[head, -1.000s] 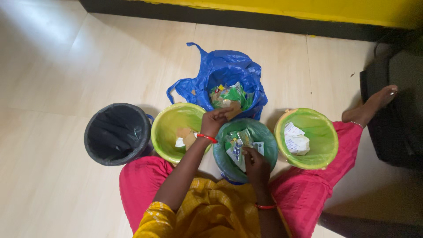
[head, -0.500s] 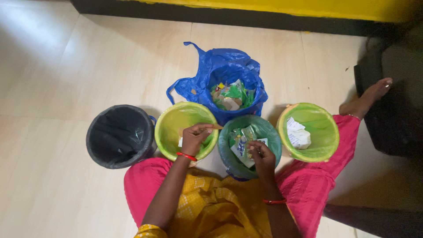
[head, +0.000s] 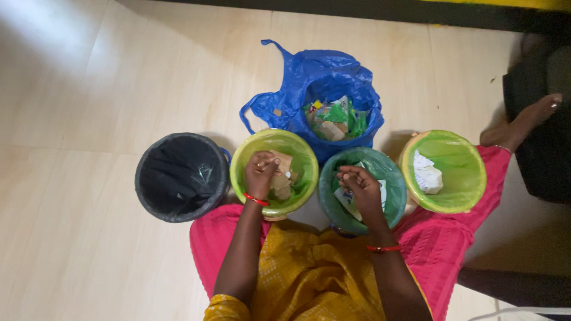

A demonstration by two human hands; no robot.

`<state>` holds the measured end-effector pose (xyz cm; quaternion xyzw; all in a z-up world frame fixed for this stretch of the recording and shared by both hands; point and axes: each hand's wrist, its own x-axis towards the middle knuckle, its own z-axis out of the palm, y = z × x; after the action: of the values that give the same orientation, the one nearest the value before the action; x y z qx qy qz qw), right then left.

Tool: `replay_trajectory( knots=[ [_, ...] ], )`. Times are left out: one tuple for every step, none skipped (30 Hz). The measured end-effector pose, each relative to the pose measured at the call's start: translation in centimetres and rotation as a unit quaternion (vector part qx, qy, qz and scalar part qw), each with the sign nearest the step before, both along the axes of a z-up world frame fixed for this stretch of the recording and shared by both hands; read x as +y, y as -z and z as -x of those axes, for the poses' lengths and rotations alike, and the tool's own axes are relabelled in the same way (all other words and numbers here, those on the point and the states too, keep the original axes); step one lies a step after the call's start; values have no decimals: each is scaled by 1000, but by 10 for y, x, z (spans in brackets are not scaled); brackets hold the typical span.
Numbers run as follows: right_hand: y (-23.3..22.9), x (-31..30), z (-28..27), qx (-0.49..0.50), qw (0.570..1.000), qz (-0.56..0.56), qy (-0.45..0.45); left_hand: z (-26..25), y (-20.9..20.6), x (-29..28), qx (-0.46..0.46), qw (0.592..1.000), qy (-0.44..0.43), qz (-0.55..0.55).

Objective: The person sits on the floor and sorts waste items from a blue bag into three separate bowls. They handle various plastic wrappers, paper, and small containers, placing each item into one of the bowls based on type.

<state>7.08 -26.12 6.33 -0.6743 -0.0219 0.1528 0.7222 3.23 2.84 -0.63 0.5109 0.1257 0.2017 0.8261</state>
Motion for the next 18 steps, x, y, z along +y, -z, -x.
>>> replay_trajectory(
  knots=[
    [-3,5,-2,-13,1000,-1,-6,1,0,0,19,1000,4,-13],
    [-5,9,-4,-26,1000,-2,-12,2,0,0,37,999,9,-26],
    [-8,13,-7,-40,999,-3,-18,2,0,0,55,998,14,-40],
    [-10,17,-10,-38,999,7,-15,2,1,0,51,998,14,-39],
    [-12,20,-14,-36,999,17,-11,0,1,-1,47,998,15,-38],
    [-13,23,-19,-35,999,28,-7,1,1,0,43,998,16,-38],
    [-15,25,-26,-99,994,52,-8,1,0,0,46,998,15,-38],
    [-16,25,-35,-164,983,76,-9,2,0,0,49,998,15,-37],
    [-17,25,-46,-228,968,100,-9,2,-1,-1,51,998,15,-38],
    [-19,23,-62,-234,958,162,15,2,-2,0,59,997,14,-44],
    [-19,21,-80,-239,944,224,40,3,-2,0,68,996,13,-51],
    [-18,22,-100,-247,932,260,52,4,-3,-1,76,995,12,-58],
    [-18,25,-122,-256,918,295,66,3,-4,-1,77,995,12,-57],
    [-16,30,-141,-276,919,276,52,4,-5,-1,79,995,13,-56],
    [-12,37,-158,-297,919,258,38,5,-6,-1,80,995,12,-55],
    [-8,42,-170,-317,918,239,24,4,-6,-1,75,996,5,-51],
    [-2,47,-176,-294,913,284,12,3,-4,-1,71,996,-3,-46],
    [3,54,-180,-270,905,329,0,3,-3,-1,66,997,-10,-41]
  ],
)
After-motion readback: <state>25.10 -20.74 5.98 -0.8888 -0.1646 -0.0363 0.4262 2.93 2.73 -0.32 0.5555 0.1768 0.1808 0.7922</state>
